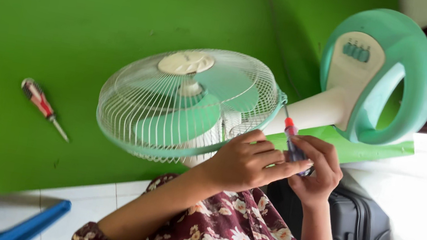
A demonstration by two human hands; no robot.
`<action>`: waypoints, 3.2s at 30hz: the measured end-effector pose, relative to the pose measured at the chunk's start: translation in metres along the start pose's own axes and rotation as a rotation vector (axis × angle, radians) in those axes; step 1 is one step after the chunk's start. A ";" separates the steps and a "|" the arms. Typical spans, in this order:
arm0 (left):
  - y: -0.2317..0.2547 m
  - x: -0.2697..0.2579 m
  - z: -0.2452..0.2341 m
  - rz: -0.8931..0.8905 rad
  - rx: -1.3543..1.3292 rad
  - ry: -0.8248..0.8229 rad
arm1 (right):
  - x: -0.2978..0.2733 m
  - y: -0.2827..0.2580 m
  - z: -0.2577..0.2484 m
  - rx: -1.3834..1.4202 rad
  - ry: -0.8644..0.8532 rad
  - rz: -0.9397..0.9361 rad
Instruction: The person repositions a teal and white table fan on a green table, then uses a screwdriver to loosen and adjust screws on the fan's front grille. The fan is rotated and tilted during the process, and the screwdriver is used repeatedly on different screw locations.
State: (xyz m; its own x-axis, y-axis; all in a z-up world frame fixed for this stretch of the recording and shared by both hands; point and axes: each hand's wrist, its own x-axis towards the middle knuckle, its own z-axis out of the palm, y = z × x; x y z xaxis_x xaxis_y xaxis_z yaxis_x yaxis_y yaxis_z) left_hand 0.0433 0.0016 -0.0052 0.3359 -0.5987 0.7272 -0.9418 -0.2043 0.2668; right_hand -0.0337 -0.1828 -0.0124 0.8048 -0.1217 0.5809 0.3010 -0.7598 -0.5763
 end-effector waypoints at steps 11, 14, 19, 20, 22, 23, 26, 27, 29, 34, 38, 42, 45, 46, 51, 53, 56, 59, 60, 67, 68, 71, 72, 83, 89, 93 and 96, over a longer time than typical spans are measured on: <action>0.001 0.009 -0.012 -0.168 -0.145 -0.014 | 0.004 -0.025 0.012 -0.021 0.108 0.170; 0.000 0.020 -0.026 -0.170 -0.160 -0.052 | 0.015 -0.030 0.002 -0.026 -0.018 0.095; -0.005 0.024 -0.040 -0.144 -0.268 -0.150 | 0.011 -0.025 0.004 0.067 -0.098 0.074; -0.003 0.024 -0.040 -0.160 -0.264 -0.144 | 0.007 -0.022 0.007 0.056 -0.045 0.106; 0.001 0.023 -0.038 -0.191 -0.254 -0.131 | -0.003 -0.019 0.017 0.033 0.060 0.169; 0.002 0.024 -0.035 -0.193 -0.227 -0.128 | -0.007 -0.017 0.021 0.005 0.107 0.155; 0.004 0.025 -0.028 -0.206 -0.169 -0.111 | -0.012 -0.016 0.029 -0.068 0.196 0.095; 0.003 0.025 -0.028 -0.214 -0.167 -0.102 | -0.011 -0.017 0.030 -0.084 0.195 0.063; 0.001 0.029 -0.031 -0.229 -0.209 -0.092 | -0.006 -0.020 0.028 -0.098 0.172 0.010; -0.008 0.038 -0.054 -0.123 -0.354 -0.233 | 0.005 -0.018 0.017 -0.055 0.122 0.061; -0.009 0.043 -0.047 -0.113 -0.303 -0.288 | 0.009 -0.010 0.007 0.091 0.067 -0.023; -0.007 0.039 -0.038 -0.080 -0.265 -0.231 | 0.001 -0.006 0.006 0.126 0.038 0.031; -0.002 0.033 -0.031 -0.117 -0.274 -0.199 | -0.005 -0.006 0.013 0.065 0.112 0.049; -0.001 0.032 -0.028 -0.132 -0.278 -0.194 | -0.005 -0.006 0.015 0.033 0.147 0.050; 0.002 0.039 -0.029 -0.169 -0.270 -0.124 | 0.007 -0.011 0.005 0.022 0.093 -0.047; 0.000 0.044 -0.037 -0.149 -0.267 -0.151 | 0.014 -0.011 0.001 0.061 0.040 -0.071; -0.003 0.048 -0.045 -0.103 -0.249 -0.194 | 0.023 -0.011 -0.005 0.054 -0.039 -0.071; -0.001 0.045 -0.041 -0.130 -0.222 -0.165 | 0.024 -0.009 -0.005 0.032 -0.047 -0.085; 0.002 0.043 -0.036 -0.147 -0.217 -0.156 | 0.022 -0.006 -0.002 0.045 -0.025 -0.087; 0.014 0.040 -0.013 -0.184 -0.130 -0.020 | 0.012 0.022 0.010 0.190 -0.006 -0.084; 0.015 0.042 -0.014 -0.177 -0.110 -0.048 | 0.014 0.025 0.008 0.219 -0.058 -0.097; 0.009 0.044 -0.021 -0.160 -0.085 -0.125 | 0.032 0.032 0.000 0.316 -0.186 -0.164; 0.008 0.043 -0.023 -0.167 -0.110 -0.149 | 0.039 0.035 -0.005 0.358 -0.218 -0.190; 0.043 0.026 0.016 -0.420 0.274 0.056 | 0.049 0.110 0.014 0.343 -0.354 0.188; 0.061 0.039 0.013 -0.664 0.464 -0.029 | 0.050 0.133 0.043 0.458 -0.464 0.298; 0.076 0.054 0.010 -0.783 0.398 -0.028 | 0.047 0.144 0.056 0.540 -0.460 0.262; 0.087 0.056 0.014 -0.860 0.329 -0.012 | 0.048 0.158 0.068 0.636 -0.446 0.312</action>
State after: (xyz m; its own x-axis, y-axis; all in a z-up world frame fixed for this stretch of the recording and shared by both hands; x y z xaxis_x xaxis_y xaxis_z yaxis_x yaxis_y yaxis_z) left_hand -0.0196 -0.0603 0.0504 0.9235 -0.1462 0.3546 -0.3240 -0.7919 0.5175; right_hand 0.0873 -0.2654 -0.1152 0.9857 0.0990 0.1360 0.1544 -0.2116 -0.9651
